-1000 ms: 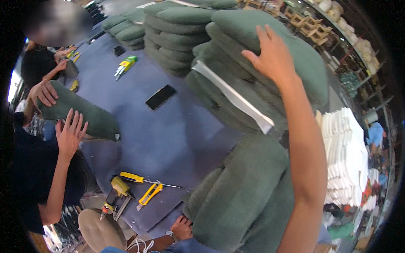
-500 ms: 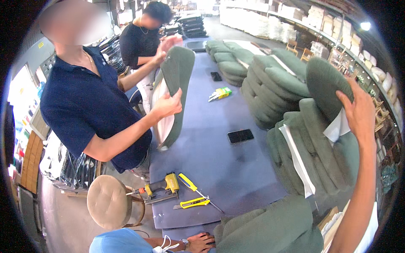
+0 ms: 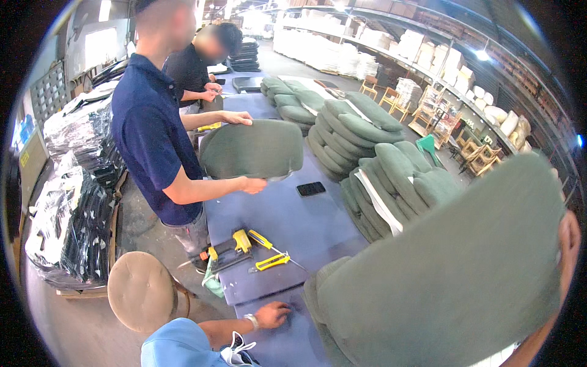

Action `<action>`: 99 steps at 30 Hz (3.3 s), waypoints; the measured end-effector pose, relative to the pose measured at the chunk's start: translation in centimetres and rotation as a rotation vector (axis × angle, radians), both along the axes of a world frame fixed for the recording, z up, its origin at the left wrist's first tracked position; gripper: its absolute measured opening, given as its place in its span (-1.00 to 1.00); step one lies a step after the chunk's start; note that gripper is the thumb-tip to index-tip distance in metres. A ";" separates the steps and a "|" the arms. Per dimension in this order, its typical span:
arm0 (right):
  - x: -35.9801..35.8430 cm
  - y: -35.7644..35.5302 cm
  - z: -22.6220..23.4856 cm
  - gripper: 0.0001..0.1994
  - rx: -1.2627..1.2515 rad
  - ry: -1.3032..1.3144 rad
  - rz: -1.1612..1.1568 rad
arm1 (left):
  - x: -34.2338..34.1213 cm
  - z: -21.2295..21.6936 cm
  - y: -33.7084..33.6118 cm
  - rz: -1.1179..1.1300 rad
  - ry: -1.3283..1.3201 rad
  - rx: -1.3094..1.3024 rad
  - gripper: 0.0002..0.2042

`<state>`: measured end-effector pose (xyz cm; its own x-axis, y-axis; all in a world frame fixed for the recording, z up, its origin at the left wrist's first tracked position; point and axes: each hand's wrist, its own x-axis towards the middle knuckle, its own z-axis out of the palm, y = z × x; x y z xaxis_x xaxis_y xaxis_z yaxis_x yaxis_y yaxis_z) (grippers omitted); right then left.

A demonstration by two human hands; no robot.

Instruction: The person wraps green fabric around a cushion core, trims excess fabric with a utility knife, and secures the edges with a staple gun. They repeat this process for multiple cushions, stacking finished units on the table.

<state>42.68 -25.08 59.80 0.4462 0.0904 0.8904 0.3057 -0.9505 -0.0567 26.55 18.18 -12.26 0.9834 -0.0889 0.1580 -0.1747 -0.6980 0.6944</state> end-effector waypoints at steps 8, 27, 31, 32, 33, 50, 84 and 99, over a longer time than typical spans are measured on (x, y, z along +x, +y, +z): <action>-27.2 10.0 -12.9 -0.49 -0.370 0.688 0.559 | -13.6 8.1 0.9 0.439 0.271 -0.302 -0.66; -37.6 -3.3 -30.6 -0.68 0.665 0.363 0.832 | -11.7 37.2 -23.5 -0.306 -0.381 0.193 -0.39; -38.7 -2.2 -28.7 -0.71 0.880 0.215 1.576 | -9.3 36.7 -28.9 -0.198 -0.495 0.242 -0.36; -38.5 -1.8 -28.5 -0.72 0.908 0.217 1.735 | -8.8 36.7 -30.4 -0.182 -0.509 0.247 -0.37; -38.2 -1.5 -28.1 -0.73 0.929 0.229 1.891 | -8.5 36.8 -32.4 -0.197 -0.521 0.237 -0.37; -41.0 -9.9 -33.4 -0.56 1.074 0.012 1.662 | -10.8 37.0 -29.3 -0.139 -0.336 0.352 -0.52; -39.5 -36.1 -71.8 -0.57 0.453 1.052 -0.480 | -12.2 37.6 -30.6 0.046 -0.496 0.344 -0.50; -31.8 -13.3 -33.5 -0.68 0.671 0.396 0.617 | -15.9 38.7 -33.1 -0.393 -0.551 -0.169 -0.60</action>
